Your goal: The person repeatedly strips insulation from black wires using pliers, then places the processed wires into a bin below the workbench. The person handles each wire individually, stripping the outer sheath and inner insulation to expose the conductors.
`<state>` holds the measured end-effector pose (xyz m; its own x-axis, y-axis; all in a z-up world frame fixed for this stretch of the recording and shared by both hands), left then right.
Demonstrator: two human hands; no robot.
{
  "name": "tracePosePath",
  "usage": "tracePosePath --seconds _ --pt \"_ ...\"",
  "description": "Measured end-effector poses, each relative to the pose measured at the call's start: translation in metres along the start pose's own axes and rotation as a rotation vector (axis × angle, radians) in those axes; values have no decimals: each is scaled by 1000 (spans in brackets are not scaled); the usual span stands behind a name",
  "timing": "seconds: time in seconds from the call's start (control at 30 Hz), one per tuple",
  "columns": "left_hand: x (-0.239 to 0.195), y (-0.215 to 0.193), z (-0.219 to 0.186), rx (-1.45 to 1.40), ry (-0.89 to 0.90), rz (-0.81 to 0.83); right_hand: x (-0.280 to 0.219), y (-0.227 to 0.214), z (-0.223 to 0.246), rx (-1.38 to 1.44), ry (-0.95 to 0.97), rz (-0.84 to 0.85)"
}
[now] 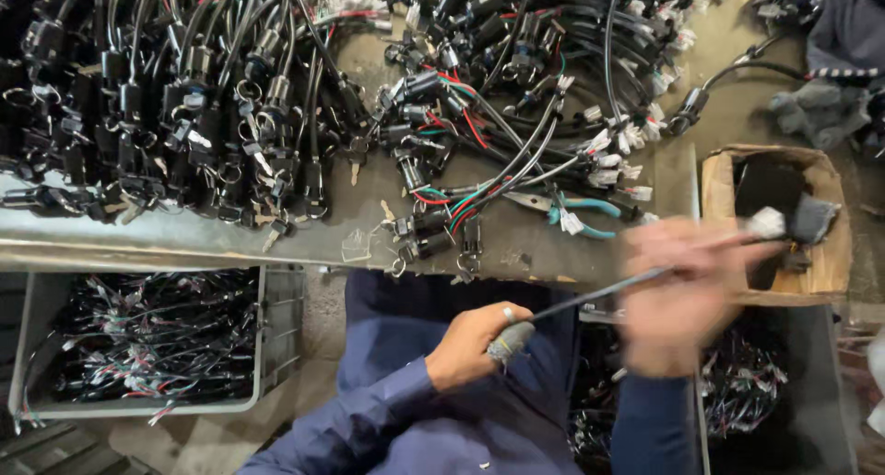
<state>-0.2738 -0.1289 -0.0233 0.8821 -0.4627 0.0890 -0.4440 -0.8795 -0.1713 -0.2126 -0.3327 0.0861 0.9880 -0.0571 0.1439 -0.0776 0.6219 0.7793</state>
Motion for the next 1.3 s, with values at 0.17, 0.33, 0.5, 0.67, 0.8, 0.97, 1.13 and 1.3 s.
tracePosePath --seconds 0.17,0.33,0.5,0.67,0.8,0.97,1.13,1.3 --pt "13 -19 -19 233 134 -51 -37 -25 -66 -789 215 232" --pt "16 -30 -14 19 1 18 -52 -80 -71 -964 334 124" --pt "5 -36 -12 -116 159 -65 -65 -76 -80 -730 382 28" --pt "-10 -22 -10 -179 80 -189 -82 -65 -90 -858 328 -12" --pt "-14 -15 -17 -61 190 -275 -83 -53 -83 -992 285 -89" --pt "-12 -14 -15 -413 -22 -205 -82 -26 -79 -1002 213 3" --pt "-8 -29 -35 40 380 -231 -79 -30 -78 -998 163 -169" --pt "-3 -43 -36 288 493 2 -71 -41 -76 -901 418 1"
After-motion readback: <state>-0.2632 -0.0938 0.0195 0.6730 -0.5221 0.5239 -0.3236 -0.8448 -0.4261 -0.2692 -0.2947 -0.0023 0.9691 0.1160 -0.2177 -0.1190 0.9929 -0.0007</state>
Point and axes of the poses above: each hand's wrist, its own x-axis towards the middle knuckle, its own y-axis out of the palm, z = x × y, the point moved 3 cm from there along x, towards the middle knuckle, and after that the axes turned 4 degrees about y, right-handed, at the moved point
